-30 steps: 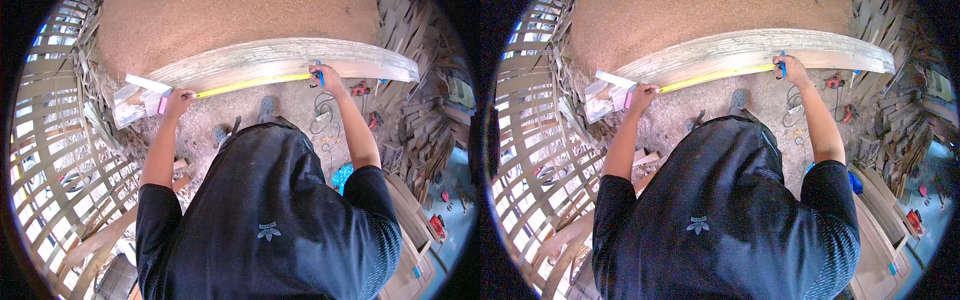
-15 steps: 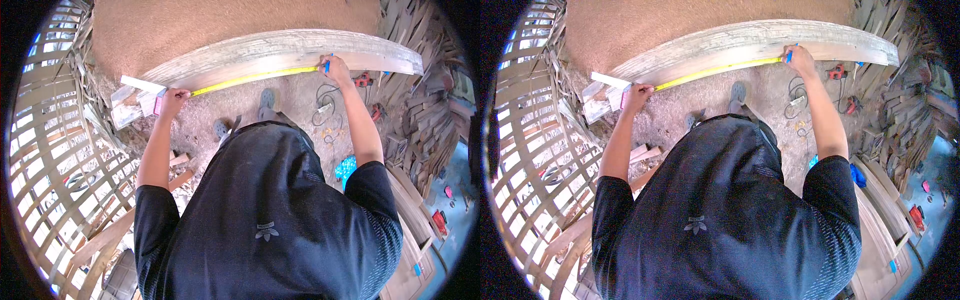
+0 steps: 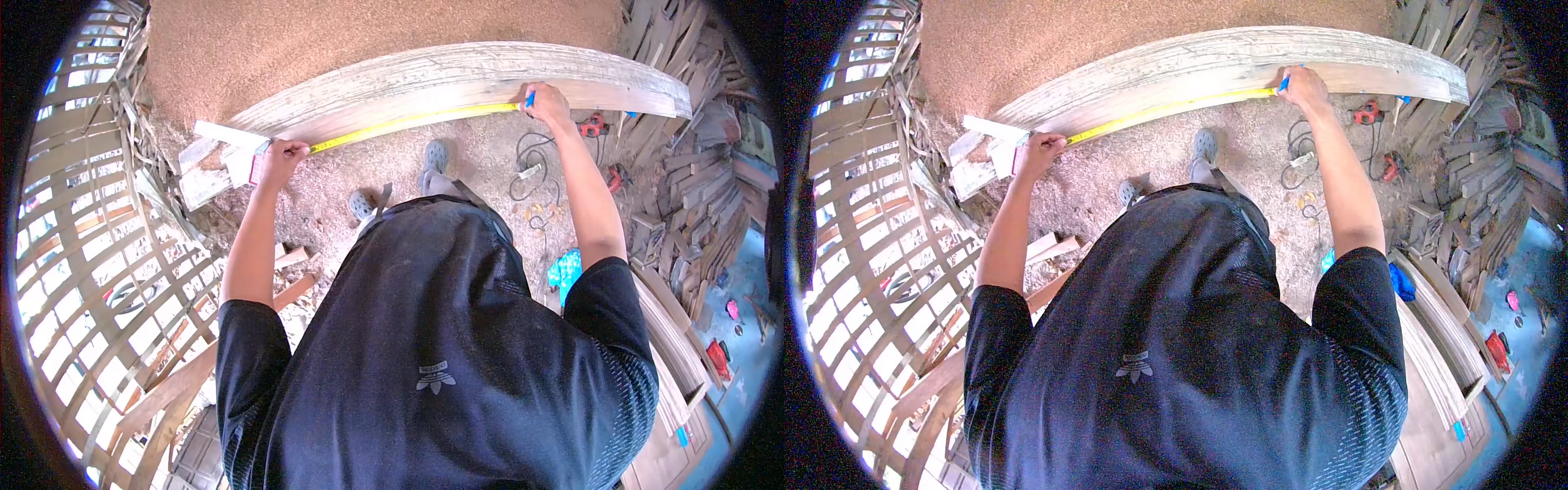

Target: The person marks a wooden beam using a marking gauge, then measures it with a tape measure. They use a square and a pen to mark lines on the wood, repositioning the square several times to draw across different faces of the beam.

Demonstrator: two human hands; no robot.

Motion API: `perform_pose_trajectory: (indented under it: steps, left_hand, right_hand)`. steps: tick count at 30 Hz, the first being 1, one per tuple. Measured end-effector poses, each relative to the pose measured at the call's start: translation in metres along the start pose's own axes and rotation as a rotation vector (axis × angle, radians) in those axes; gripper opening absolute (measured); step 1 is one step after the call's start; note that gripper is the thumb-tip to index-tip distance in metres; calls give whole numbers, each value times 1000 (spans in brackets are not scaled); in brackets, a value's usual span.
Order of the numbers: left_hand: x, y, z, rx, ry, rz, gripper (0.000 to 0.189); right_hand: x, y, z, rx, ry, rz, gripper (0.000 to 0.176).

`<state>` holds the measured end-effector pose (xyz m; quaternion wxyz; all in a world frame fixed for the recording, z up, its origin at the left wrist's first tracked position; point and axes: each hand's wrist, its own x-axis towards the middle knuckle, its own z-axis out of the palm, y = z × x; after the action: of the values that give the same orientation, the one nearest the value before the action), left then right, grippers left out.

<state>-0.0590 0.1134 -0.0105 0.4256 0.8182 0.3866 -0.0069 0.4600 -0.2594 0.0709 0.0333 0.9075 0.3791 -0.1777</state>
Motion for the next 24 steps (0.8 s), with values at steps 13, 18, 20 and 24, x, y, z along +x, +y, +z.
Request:
perform_pose_trajectory:
  steps: [13,18,20,24]
  left_hand:
    - [-3,18,-12,22,-7,7,25]
    - [-4,30,-19,67,-79,-86,26]
    - [-9,41,-25,61,-82,-102,25]
    - [-3,23,-15,47,-75,-73,26]
  right_hand:
    - [24,5,1,-90,-125,83,38]
    - [29,15,6,-94,-119,59,39]
    - [28,18,8,-104,-97,23,38]
    - [23,19,6,-63,-49,-74,35]
